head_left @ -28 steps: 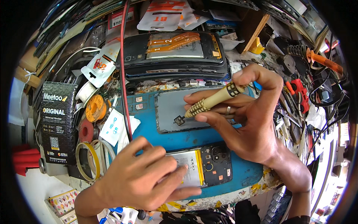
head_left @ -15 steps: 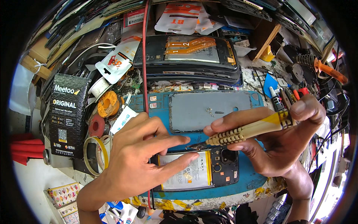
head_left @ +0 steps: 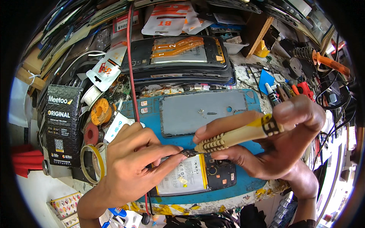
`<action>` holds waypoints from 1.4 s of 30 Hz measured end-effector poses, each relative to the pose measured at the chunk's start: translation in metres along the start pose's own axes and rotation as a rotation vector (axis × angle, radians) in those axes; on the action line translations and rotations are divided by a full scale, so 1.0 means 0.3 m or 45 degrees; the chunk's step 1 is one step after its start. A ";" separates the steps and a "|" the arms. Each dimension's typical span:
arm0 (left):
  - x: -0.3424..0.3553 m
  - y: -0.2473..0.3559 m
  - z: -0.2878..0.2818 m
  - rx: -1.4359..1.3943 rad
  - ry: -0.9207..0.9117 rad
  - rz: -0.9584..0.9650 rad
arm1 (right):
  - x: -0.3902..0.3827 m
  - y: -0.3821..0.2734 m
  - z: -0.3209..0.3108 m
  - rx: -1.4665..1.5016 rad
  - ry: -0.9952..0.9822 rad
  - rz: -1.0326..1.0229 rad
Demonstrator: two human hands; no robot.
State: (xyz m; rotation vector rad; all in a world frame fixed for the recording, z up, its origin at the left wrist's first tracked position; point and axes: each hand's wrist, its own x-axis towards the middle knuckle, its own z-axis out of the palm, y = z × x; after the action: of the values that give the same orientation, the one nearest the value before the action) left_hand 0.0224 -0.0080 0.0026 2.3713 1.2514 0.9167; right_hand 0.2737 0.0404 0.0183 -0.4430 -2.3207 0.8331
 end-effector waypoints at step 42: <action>0.005 0.024 -0.014 0.106 -0.612 0.229 | -0.045 -0.063 -0.027 0.087 0.017 0.072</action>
State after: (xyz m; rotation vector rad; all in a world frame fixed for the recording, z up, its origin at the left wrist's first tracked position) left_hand 0.0247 -0.0109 0.0102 2.5869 0.9136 0.3038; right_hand 0.2872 0.0234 0.0296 -0.4846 -2.2693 0.9307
